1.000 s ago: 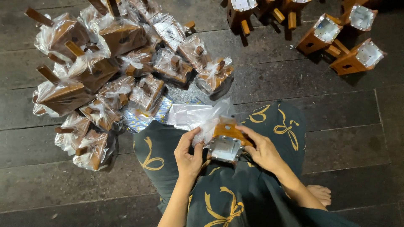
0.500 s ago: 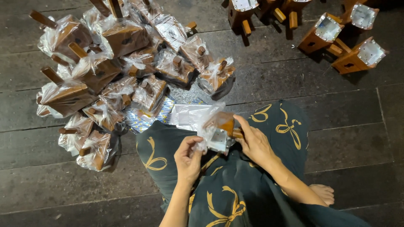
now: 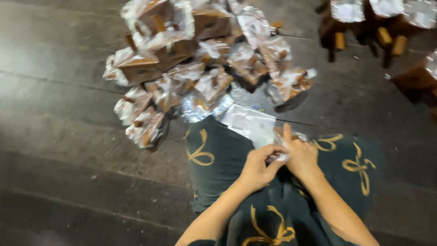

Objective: Packaging small wooden decorative items into individual plastic bags while sitting on the floor.

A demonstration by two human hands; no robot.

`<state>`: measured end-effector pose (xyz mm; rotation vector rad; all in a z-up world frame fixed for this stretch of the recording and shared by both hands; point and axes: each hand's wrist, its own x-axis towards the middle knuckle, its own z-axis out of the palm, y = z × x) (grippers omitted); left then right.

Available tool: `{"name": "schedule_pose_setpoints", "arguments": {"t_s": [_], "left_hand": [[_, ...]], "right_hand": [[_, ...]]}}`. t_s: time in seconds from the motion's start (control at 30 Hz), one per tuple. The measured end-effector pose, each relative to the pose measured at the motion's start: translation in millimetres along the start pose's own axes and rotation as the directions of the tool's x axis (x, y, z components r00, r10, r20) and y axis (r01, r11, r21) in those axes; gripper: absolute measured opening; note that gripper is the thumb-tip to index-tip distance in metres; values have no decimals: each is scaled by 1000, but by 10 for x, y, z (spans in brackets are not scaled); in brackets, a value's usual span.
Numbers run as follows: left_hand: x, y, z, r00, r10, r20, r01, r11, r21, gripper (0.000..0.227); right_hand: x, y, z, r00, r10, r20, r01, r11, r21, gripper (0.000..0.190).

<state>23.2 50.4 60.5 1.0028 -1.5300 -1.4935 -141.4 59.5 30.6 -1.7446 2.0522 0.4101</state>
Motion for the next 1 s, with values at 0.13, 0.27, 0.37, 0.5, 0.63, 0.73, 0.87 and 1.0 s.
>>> {"name": "schedule_pose_setpoints", "arguments": {"t_s": [0.13, 0.27, 0.37, 0.5, 0.63, 0.73, 0.87, 1.0], "left_hand": [[53, -134, -54, 991, -112, -78, 118, 990, 78, 22], [28, -278, -115, 973, -217, -78, 225, 968, 109, 23], [45, -260, -185, 965, -254, -71, 262, 954, 148, 28], [128, -340, -240, 963, -259, -70, 268, 919, 290, 31], [222, -449, -312, 990, -140, -21, 129, 833, 539, 33], [283, -572, -323, 995, -97, 20, 44, 617, 786, 23], [404, -393, -357, 989, -145, -1, 109, 740, 664, 13], [475, -264, -298, 983, -186, 6, 158, 853, 498, 12]], "right_hand": [[355, 19, 231, 993, 82, 89, -76, 994, -72, 78], [295, 89, 348, 997, 63, -44, -63, 998, 16, 78], [115, 192, 401, 915, -8, -403, 15, 1000, 15, 80], [-38, 455, 551, 747, 101, -657, -52, 994, 94, 98], [127, 591, 761, 849, 213, -484, -178, 977, 118, 83], [341, 799, 987, 950, 288, -124, -251, 935, 252, 44], [323, 804, 821, 908, 418, -22, -384, 853, 353, 40], [302, 790, 670, 913, 405, -37, -350, 829, 436, 39]]}}
